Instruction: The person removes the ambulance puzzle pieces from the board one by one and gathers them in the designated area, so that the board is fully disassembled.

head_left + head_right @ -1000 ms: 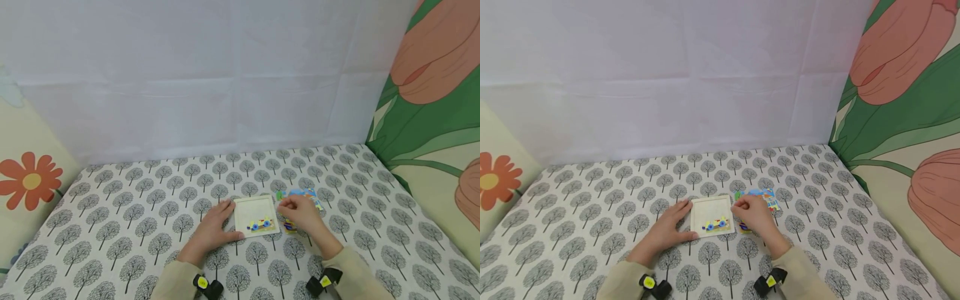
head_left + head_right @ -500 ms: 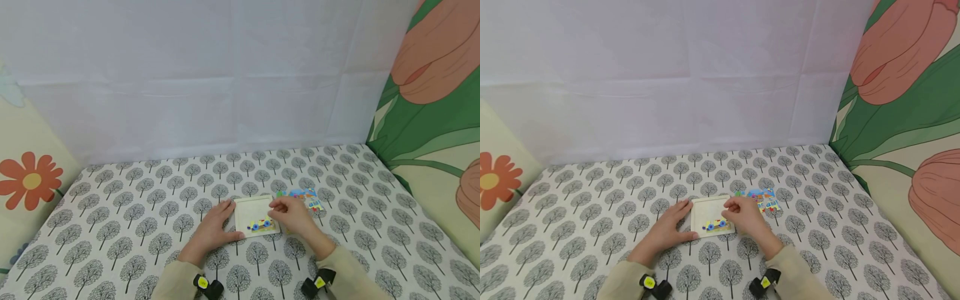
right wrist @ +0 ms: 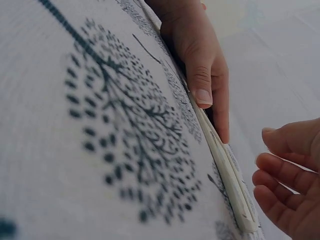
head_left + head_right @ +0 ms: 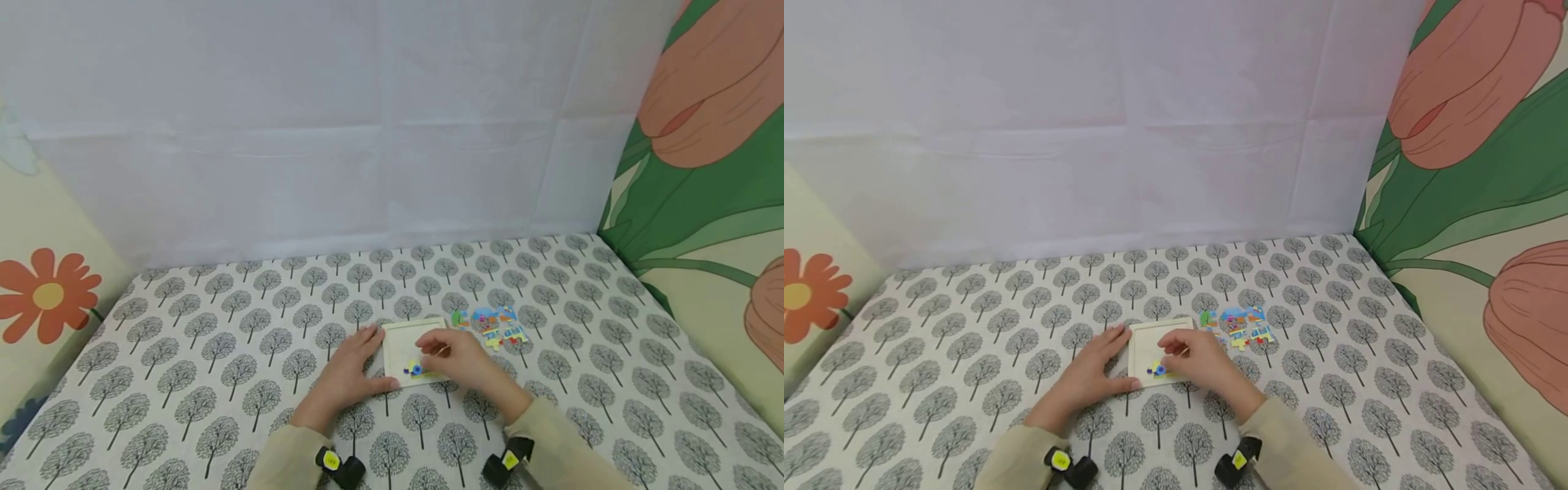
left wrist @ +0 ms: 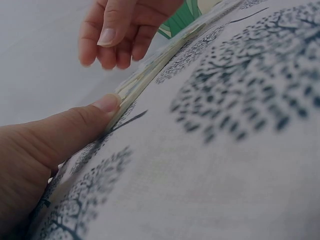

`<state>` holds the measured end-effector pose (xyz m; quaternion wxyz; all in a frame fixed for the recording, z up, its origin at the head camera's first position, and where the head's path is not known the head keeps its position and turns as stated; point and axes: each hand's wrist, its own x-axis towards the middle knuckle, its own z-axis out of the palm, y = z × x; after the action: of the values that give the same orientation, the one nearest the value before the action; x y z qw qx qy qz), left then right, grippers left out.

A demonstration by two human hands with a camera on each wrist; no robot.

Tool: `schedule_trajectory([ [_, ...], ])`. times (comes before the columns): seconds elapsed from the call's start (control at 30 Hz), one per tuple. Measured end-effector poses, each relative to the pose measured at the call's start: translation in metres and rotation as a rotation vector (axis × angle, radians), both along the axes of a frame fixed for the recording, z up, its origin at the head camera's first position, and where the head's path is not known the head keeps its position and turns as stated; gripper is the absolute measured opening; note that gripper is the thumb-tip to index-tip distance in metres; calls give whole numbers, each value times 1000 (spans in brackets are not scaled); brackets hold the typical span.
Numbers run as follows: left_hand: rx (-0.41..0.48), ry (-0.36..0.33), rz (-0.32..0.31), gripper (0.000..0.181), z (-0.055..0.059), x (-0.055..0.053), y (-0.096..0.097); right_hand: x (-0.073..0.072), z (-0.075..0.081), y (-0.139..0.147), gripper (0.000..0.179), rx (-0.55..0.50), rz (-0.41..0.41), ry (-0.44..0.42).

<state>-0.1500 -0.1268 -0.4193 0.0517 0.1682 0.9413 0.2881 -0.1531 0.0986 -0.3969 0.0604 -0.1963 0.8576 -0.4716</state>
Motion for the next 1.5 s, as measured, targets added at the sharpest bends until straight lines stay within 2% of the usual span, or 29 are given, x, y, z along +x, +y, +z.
schedule_trajectory([
  [0.57, -5, 9, -2, 94, -1, 0, 0, -3, -8, -6, 24, 44, 70, 24],
  [0.87, -14, 12, -8, 94, 1, 0, 0, -8, -10, -6, 32, 172, 118, 49],
  [1.07, -19, 6, -12, 94, 2, 0, 0, -10, -7, -6, 29, 233, 146, 49],
  [1.5, -8, 1, -11, 93, 2, 0, 1, -14, 1, -12, 22, 266, 139, -26],
])
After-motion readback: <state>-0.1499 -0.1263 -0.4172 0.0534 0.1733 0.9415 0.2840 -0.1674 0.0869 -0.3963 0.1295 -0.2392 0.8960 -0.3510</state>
